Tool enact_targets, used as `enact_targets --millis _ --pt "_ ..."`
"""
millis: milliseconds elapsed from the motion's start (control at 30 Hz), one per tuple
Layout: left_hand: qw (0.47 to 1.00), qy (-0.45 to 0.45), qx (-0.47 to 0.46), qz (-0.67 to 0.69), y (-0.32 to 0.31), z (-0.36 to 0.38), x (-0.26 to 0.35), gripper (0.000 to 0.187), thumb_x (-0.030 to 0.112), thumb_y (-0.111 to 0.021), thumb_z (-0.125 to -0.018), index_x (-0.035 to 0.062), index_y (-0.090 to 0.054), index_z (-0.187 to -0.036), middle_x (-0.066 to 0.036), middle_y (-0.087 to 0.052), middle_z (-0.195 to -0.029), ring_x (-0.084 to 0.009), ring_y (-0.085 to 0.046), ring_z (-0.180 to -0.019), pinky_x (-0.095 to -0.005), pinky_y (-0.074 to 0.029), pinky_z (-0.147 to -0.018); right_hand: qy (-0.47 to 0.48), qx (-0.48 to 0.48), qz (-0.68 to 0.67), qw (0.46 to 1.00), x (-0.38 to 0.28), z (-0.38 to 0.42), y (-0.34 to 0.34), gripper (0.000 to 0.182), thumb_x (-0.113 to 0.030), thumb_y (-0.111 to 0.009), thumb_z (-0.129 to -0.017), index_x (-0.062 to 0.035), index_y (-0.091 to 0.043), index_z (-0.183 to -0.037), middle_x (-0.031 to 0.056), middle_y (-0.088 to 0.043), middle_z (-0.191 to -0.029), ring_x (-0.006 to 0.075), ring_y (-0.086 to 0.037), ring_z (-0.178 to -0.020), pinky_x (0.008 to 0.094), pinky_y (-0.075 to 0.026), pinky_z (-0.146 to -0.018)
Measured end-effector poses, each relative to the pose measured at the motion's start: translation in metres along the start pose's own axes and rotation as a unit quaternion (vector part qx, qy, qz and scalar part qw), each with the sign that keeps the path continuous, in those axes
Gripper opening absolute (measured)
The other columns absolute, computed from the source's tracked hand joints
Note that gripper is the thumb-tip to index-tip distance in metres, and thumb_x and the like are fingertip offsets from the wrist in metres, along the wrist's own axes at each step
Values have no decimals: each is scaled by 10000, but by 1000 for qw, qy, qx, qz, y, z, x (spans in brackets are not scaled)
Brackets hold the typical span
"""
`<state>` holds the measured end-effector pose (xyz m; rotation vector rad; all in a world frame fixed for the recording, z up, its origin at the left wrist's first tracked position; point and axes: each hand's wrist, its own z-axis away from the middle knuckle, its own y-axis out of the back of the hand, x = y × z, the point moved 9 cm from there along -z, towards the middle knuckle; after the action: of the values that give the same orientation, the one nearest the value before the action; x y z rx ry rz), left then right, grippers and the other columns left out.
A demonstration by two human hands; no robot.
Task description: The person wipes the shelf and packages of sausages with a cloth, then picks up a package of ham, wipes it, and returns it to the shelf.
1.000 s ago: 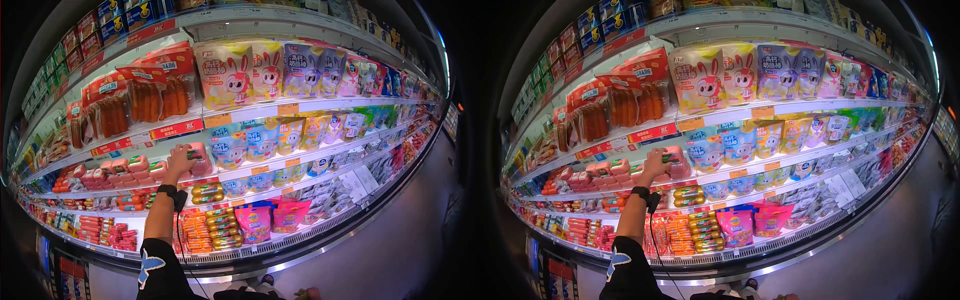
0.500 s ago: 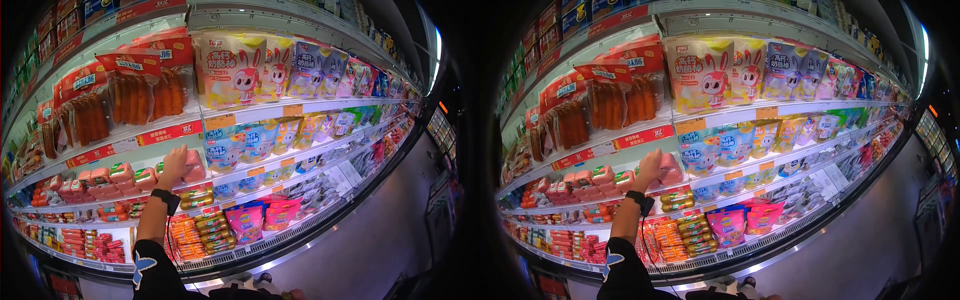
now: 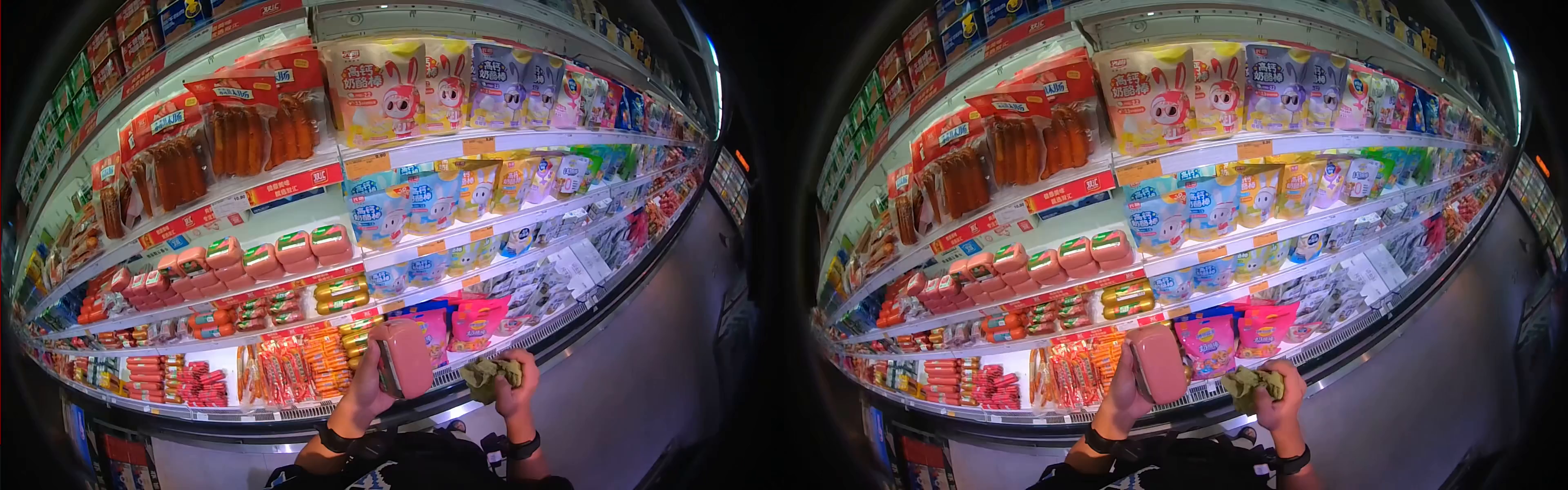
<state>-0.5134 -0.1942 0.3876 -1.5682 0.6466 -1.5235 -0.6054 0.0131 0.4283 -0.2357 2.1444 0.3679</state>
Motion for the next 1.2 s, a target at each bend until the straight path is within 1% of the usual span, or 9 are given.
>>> enact_targets --millis 133,200,267,433,567,867,933,1100,1200 --pt "999 32 -18 -5 -4 15 -17 594 499 -510 -936 83 -408 -1347 -74 -547 -1237 -184 -570 -1115 -396 -496 -920 160 95 -131 974 -77 -21 -12 335 -93 -615 -769 12 -475 -1054 212 -562 -997 276 -571 -892 381 -475 -792" --pt "994 -53 9 -91 2 19 -20 529 418 -535 -944 75 -421 -1331 -62 -554 -1201 -159 -568 -1079 -360 -493 -891 207 -106 0 973 -90 -22 -70 353 -118 -582 -846 10 -431 -1138 232 -516 -1146 340 -557 -1025 428 -449 -896" --pt "976 -138 50 -159 -5 33 -6 444 240 -611 -924 57 -438 -1290 -39 -556 -1113 -99 -539 -996 -280 -468 -821 186 -120 -54 974 -72 -13 -92 325 -97 -542 -865 9 -432 -1152 234 -502 -1193 348 -539 -1087 431 -428 -939" --pt "936 -167 39 -308 3 69 -13 498 269 -664 -887 53 -432 -1270 -53 -547 -1119 -79 -531 -981 -244 -469 -770 -29 -184 -350 918 -42 4 -122 286 -117 -450 -918 -23 -416 -1186 228 -485 -1266 370 -431 -1280 465 -364 -1039" --pt "974 -164 78 -135 24 73 -3 422 272 -672 -887 47 -485 -1191 -57 -560 -1112 -113 -585 -976 -266 -510 -789 -46 -209 -248 945 -30 37 -132 460 -65 -511 -881 31 -398 -1316 233 -402 -1408 299 -408 -1300 401 -306 -1082" --pt "997 54 23 49 100 54 -75 561 559 -395 -952 151 -425 -1335 -55 -568 -1227 -195 -597 -1082 -390 -531 -869 116 -273 -45 954 -26 79 -157 589 -145 -651 -833 -2 -401 -1347 275 -338 -1443 436 -330 -1349 442 -273 -1099" --pt "992 87 -2 89 104 49 -87 638 588 -405 -932 140 -388 -1385 -68 -542 -1283 -218 -568 -1135 -415 -500 -918 4 -143 -213 966 -3 72 -151 753 -189 -710 -790 -28 -312 -1408 212 -348 -1444 355 -358 -1341 412 -292 -1094" --pt "992 113 -2 53 113 34 -82 648 569 -473 -915 132 -390 -1387 -87 -501 -1315 -215 -518 -1182 -402 -448 -987 -232 -166 -363 887 36 72 -167 950 -157 -774 -732 -63 -174 -1463 100 -401 -1349 204 -421 -1249 361 -353 -1054" --pt "996 -65 13 -66 91 25 -43 568 405 -495 -972 80 -351 -1415 -78 -506 -1279 -175 -521 -1129 -334 -427 -988 -261 -221 -359 868 30 74 -171 883 -74 -781 -712 -57 -248 -1416 82 -452 -1284 187 -463 -1197 342 -384 -1025"
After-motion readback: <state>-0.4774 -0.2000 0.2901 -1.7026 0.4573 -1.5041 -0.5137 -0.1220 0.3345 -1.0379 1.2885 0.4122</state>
